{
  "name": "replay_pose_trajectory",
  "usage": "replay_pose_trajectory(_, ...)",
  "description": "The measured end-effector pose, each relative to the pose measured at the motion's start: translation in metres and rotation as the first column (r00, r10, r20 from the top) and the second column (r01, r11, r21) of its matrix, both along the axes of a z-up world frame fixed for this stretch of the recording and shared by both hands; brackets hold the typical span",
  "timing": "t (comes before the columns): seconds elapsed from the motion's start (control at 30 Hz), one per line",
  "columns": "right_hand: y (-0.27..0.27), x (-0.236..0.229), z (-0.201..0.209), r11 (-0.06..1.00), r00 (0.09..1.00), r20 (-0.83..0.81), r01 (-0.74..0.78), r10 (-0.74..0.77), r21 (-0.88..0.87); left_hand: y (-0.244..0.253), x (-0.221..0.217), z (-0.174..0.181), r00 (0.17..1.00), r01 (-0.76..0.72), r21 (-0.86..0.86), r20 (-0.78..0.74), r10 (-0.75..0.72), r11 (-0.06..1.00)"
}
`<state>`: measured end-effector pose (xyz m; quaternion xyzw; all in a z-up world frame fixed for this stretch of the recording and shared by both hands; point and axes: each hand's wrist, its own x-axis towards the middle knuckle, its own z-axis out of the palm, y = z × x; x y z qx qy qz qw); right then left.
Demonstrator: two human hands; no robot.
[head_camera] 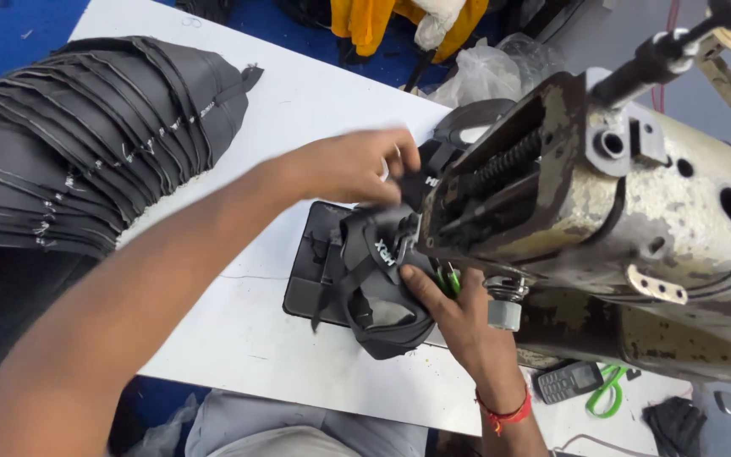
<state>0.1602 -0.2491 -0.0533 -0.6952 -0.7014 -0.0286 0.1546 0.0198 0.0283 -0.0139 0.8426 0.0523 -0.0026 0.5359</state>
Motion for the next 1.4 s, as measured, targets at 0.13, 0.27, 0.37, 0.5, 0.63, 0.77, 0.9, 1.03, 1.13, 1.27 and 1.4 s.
replay_pose_trajectory(0.13, 0.0, 0.003, -0.018, 0.976, 0.974, -0.155, 0.135, -0.162, -0.171, -0.06, -0.056, 0.055, 0.795, -0.561, 0.235, -0.114, 0.596, 0.794)
replay_pose_trajectory(0.27, 0.031, -0.016, 0.031, 0.861, 0.571, -0.644, 0.339, -0.509, -0.379, -0.105, -0.066, 0.045, 0.765, -0.611, -0.106, -0.334, 0.551, 0.784)
replay_pose_trajectory(0.37, 0.037, -0.026, 0.051, 0.806, 0.545, -0.593, 0.386, -0.592, -0.449, -0.119, -0.057, 0.027, 0.795, -0.597, -0.382, -0.159, 0.586, 0.706)
replay_pose_trajectory(0.5, 0.031, -0.032, 0.05, 0.825, 0.612, -0.553, 0.417, -0.566, -0.382, -0.125, -0.054, 0.014, 0.741, -0.667, -0.353, -0.225, 0.633, 0.656)
replay_pose_trajectory(0.63, 0.02, -0.037, 0.039, 0.913, 0.398, -0.844, 0.334, -0.361, -0.233, -0.121, -0.058, -0.001, 0.78, -0.586, -0.299, 0.047, 0.625, 0.753)
replay_pose_trajectory(0.77, 0.008, -0.044, 0.025, 0.876, 0.426, -0.807, 0.432, -0.408, -0.214, -0.109, -0.057, 0.004, 0.822, -0.544, -0.29, 0.003, 0.569, 0.787)
replay_pose_trajectory(0.9, 0.012, -0.06, 0.036, 0.875, 0.432, -0.82, 0.457, -0.375, -0.159, -0.09, -0.05, 0.012, 0.867, -0.496, -0.248, -0.085, 0.491, 0.832)
replay_pose_trajectory(1.03, 0.021, -0.063, 0.052, 0.8, 0.442, -0.716, 0.533, -0.54, -0.274, -0.082, -0.046, 0.008, 0.895, -0.438, -0.491, -0.155, 0.419, 0.753)
replay_pose_trajectory(1.13, 0.003, -0.03, 0.006, 0.901, 0.853, -0.332, 0.434, -0.404, 0.019, -0.09, -0.044, -0.006, 0.885, -0.419, -0.706, -0.177, 0.431, 0.571)
replay_pose_trajectory(1.27, 0.012, 0.02, -0.004, 0.976, 0.983, 0.182, -0.028, -0.012, 0.216, -0.125, -0.042, -0.026, 0.731, -0.398, -0.872, -0.114, 0.673, 0.284)
replay_pose_trajectory(1.4, 0.038, 0.053, 0.003, 0.997, 0.854, -0.516, -0.031, 0.065, 0.075, -0.158, -0.037, -0.018, 0.513, -0.589, -0.756, -0.077, 0.855, 0.285)
